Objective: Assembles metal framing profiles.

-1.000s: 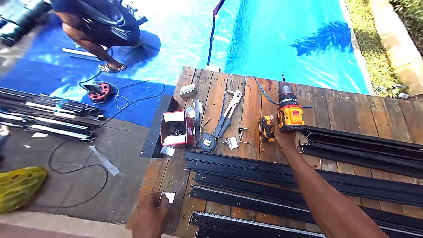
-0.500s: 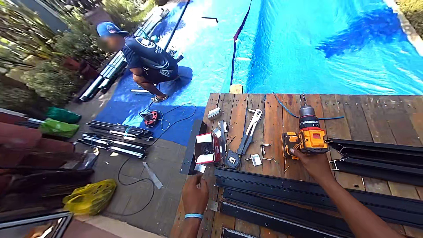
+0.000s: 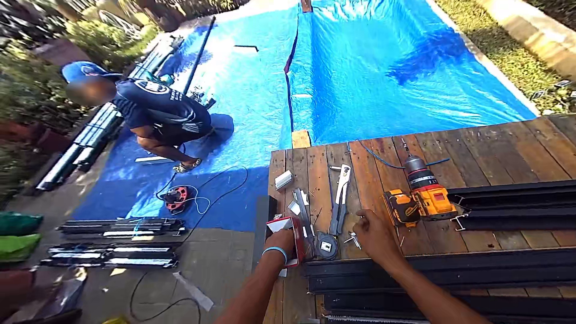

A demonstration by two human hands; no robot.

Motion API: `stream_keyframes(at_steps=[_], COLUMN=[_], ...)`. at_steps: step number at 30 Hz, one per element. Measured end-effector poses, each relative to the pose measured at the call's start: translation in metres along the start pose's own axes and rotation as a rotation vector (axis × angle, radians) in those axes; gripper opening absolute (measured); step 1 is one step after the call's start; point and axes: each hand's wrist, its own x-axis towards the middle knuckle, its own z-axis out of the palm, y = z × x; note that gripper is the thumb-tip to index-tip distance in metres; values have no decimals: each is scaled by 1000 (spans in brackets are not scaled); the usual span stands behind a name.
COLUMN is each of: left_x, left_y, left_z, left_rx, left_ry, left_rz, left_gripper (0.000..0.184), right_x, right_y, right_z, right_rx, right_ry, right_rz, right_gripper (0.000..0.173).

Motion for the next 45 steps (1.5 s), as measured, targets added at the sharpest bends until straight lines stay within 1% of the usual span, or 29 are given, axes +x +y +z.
stream_keyframes(at_steps=[2,3,5,8,10,11,12,13,15,16,17,18,20,21,22,23,26,27,29,30,31,32,33,35,37,39,41,43,45], left_x=[-5,-9,-22,-44,-51,-54,-58,-63,-76,-87,-99,-109,-127,-135,-143,-152,-182,-193,-212,-219,-225,-231,-238,-250,-266,-284,-305,-326,-343], left_y=[-2,-4,-5,-10,-24,-34,-45,-57,-78,-85,-89,-92,-97,-99,-97,-89,-59,-49,-29,-18,-6,7,22,56,89,118,146,170,187], left_z=[-2,-6,-18,-37,-40,-40,-39,-37,-26,-11,3,14,45,61,78,92,128,142,170,184,196,206,212,215,207,192,171,152,137], left_rx=[9,9,-3,-33,-95,-155,-240,-363,-700,-919,-1138,-1338,-1683,-1812,-1906,-1975,-2087,-2094,-2057,-2036,-2018,-2011,-2007,-2020,-2092,-2217,-2331,-2428,-2503], left_ry=[-15,-17,-20,11,90,154,241,334,477,519,521,487,372,317,291,296,261,231,198,188,179,168,155,126,67,-31,-130,-172,-187], left_rz=[17,33,40,12,26,48,76,111,212,260,289,309,357,377,369,327,189,182,183,165,131,85,40,3,12,32,94,174,250], left_gripper=[43,42,36,25,23,23,24,25,23,18,15,16,22,26,28,27,21,21,18,18,17,17,17,17,18,20,20,20,21], right_x=[52,76,108,127,129,130,132,135,140,133,115,94,36,6,-28,-61,-160,-194,-253,-275,-291,-304,-317,-336,-345,-352,-358,-359,-362], right_y=[-35,-43,-48,-48,-48,-47,-46,-48,-59,-65,-71,-78,-86,-87,-86,-83,-61,-48,-13,2,17,34,50,85,103,117,130,131,132], right_z=[13,21,35,53,63,63,62,58,41,30,18,3,-31,-46,-59,-73,-125,-146,-187,-207,-224,-235,-242,-253,-258,-245,-220,-201,-191], right_rx=[-108,-160,-237,-327,-319,-273,-188,-60,178,260,303,313,257,196,127,54,-158,-225,-299,-341,-397,-463,-515,-528,-463,-330,-121,129,271], right_ry=[1,9,5,-32,24,60,90,112,78,46,18,12,21,46,70,80,-5,-42,-166,-280,-394,-482,-529,-499,-426,-315,-192,-239,-316], right_rz=[110,147,216,288,352,376,387,385,358,332,284,194,-49,-159,-216,-227,-130,-66,102,222,316,368,388,327,215,70,-40,-71,-86], right_gripper=[48,51,50,53,59,63,63,58,53,50,46,43,47,49,48,45,20,17,26,34,43,53,56,57,64,59,45,33,28])
